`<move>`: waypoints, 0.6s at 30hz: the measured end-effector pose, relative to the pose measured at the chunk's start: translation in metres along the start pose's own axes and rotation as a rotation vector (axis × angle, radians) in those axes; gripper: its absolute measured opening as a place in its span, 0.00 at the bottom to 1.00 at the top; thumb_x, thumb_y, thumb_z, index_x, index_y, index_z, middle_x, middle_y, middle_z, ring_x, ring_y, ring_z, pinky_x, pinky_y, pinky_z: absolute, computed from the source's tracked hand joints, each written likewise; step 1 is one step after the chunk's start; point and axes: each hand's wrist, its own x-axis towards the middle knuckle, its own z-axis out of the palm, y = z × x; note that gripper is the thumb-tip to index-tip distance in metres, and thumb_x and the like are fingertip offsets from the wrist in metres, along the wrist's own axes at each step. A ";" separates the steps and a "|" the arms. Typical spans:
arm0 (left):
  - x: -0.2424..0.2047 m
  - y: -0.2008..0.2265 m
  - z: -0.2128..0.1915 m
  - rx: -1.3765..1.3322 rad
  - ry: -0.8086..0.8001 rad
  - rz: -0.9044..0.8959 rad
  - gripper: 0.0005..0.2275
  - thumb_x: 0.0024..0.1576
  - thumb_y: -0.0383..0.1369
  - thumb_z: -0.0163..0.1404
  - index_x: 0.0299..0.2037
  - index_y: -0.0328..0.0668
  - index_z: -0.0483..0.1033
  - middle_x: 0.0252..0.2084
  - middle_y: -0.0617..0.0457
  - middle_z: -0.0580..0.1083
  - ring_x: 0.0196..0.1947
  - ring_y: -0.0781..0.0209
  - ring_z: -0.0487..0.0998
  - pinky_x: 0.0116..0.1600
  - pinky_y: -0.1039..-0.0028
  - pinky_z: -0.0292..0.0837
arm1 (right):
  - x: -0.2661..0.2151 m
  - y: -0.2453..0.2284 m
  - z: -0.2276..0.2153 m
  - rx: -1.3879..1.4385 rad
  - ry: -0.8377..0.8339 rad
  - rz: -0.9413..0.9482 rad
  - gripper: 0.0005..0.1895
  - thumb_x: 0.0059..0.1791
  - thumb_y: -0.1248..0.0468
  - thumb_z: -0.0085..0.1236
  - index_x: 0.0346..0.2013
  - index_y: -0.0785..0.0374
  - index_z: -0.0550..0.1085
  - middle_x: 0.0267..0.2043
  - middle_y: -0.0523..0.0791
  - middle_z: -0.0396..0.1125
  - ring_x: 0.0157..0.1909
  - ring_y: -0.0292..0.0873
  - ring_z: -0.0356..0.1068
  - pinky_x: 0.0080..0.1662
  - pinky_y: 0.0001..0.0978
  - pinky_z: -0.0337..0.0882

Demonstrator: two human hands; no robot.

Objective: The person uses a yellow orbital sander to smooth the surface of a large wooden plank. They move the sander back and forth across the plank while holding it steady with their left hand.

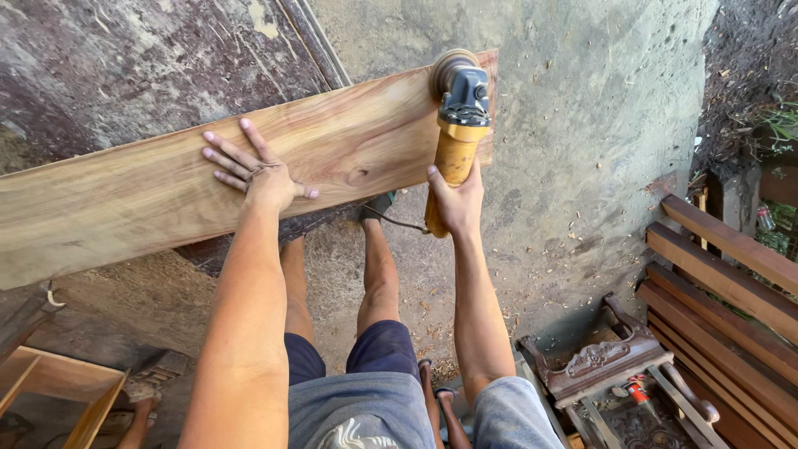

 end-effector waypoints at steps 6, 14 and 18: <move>0.005 -0.006 0.006 -0.002 0.032 0.027 0.78 0.31 0.53 0.74 0.72 0.42 0.07 0.65 0.15 0.09 0.65 0.14 0.06 0.71 0.24 0.17 | -0.022 -0.002 0.023 -0.101 -0.140 0.011 0.28 0.44 0.53 0.69 0.50 0.65 0.68 0.40 0.51 0.76 0.39 0.44 0.78 0.44 0.37 0.77; 0.011 -0.011 0.015 0.006 0.067 0.013 0.79 0.31 0.53 0.74 0.71 0.43 0.06 0.65 0.17 0.07 0.65 0.16 0.05 0.72 0.26 0.18 | -0.003 0.002 -0.009 -0.045 -0.072 0.046 0.30 0.43 0.53 0.67 0.54 0.63 0.68 0.41 0.50 0.76 0.41 0.43 0.77 0.45 0.37 0.77; 0.012 -0.005 0.012 0.013 0.051 -0.016 0.79 0.31 0.53 0.75 0.71 0.44 0.05 0.65 0.18 0.07 0.66 0.16 0.05 0.73 0.27 0.18 | 0.016 0.006 -0.034 0.034 0.015 0.058 0.27 0.46 0.55 0.67 0.53 0.66 0.69 0.42 0.50 0.74 0.41 0.43 0.76 0.44 0.38 0.77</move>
